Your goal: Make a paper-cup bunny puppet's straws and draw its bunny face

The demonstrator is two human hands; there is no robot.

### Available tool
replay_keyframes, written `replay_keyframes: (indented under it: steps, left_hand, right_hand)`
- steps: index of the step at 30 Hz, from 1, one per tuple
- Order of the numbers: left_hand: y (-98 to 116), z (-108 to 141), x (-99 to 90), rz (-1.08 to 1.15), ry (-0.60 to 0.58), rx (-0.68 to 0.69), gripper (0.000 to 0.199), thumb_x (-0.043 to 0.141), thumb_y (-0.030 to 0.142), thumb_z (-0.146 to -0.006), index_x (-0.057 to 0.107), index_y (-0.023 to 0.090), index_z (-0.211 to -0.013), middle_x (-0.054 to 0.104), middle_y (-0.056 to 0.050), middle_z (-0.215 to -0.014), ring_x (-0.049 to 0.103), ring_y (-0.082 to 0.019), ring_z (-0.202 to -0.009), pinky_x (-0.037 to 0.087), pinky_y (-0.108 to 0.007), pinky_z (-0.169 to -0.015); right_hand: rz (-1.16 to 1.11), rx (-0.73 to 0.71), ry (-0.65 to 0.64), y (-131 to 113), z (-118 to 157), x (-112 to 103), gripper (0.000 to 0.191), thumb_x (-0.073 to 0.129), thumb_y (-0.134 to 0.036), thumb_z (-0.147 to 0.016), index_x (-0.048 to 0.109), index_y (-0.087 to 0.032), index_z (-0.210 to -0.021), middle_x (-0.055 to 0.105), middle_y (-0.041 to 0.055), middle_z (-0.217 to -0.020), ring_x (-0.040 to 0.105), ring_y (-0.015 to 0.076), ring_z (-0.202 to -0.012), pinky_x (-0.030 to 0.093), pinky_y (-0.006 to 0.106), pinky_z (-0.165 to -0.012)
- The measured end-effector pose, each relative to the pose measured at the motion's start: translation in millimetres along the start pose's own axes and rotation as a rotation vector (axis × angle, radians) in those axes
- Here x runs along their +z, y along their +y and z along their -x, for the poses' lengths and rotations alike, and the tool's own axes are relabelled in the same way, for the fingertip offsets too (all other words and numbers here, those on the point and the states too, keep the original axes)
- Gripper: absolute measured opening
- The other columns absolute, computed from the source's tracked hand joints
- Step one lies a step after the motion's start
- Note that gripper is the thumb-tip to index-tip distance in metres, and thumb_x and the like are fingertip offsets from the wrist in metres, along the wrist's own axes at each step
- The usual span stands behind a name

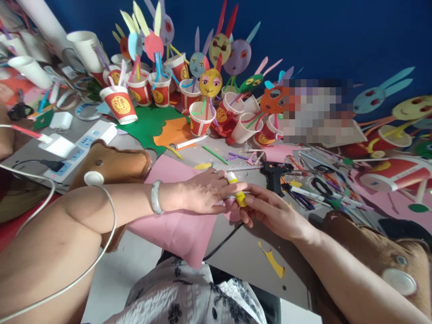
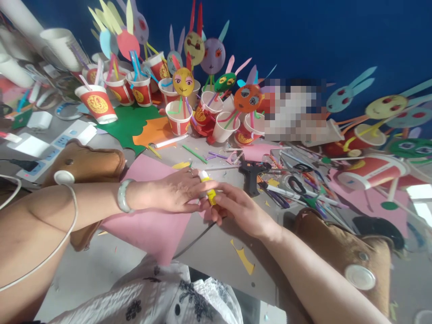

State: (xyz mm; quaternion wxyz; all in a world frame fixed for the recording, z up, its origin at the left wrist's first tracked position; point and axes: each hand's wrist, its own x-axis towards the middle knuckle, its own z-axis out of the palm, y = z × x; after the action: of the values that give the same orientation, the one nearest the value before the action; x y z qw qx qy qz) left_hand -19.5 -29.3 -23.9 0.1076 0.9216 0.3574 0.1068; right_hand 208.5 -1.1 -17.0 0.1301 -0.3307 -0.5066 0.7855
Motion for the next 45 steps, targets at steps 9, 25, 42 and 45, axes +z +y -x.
replay_keyframes:
  steps: [9,25,42,45]
  left_hand:
    - [1,-1,-0.8,0.034,0.015,-0.002,0.04,0.052,0.035,-0.097,0.044,0.014,-0.13,0.067,-0.014,-0.114,0.058,-0.028,-0.103,0.042,-0.04,-0.087]
    - [1,0,0.2,0.018,0.044,-0.004,0.029,0.057,0.029,-0.092,0.049,0.016,-0.118,0.066,-0.012,-0.109,0.059,-0.028,-0.101,0.042,-0.038,-0.082]
    - [2,0,1.8,0.025,0.01,-0.018,0.027,0.057,0.028,-0.09,0.051,0.015,-0.114,0.065,-0.014,-0.106,0.056,-0.029,-0.101,0.042,-0.039,-0.085]
    - [2,0,2.3,0.018,0.024,-0.011,0.029,0.057,0.026,-0.089,0.051,0.016,-0.115,0.066,-0.013,-0.105,0.056,-0.029,-0.1,0.042,-0.04,-0.084]
  right_hand:
    - [0.11,-0.017,0.12,6,-2,0,0.045,0.076,-0.036,-0.087,0.054,-0.018,-0.122,0.069,-0.0012,-0.064,0.061,0.0108,-0.052,0.048,0.022,-0.048]
    - [0.136,-0.069,0.174,13,-3,21,0.047,0.075,-0.046,-0.085,0.039,-0.026,-0.109,0.07,-0.0026,-0.072,0.067,0.0153,-0.058,0.052,0.026,-0.052]
    - [0.055,-0.11,0.257,19,-7,22,0.054,0.087,-0.035,-0.071,0.043,-0.027,-0.1,0.06,-0.0089,-0.07,0.058,0.0093,-0.058,0.049,0.024,-0.056]
    - [0.054,-0.087,0.167,14,-6,24,0.045,0.08,-0.04,-0.08,0.044,-0.026,-0.104,0.06,-0.0077,-0.069,0.056,0.01,-0.058,0.046,0.024,-0.053]
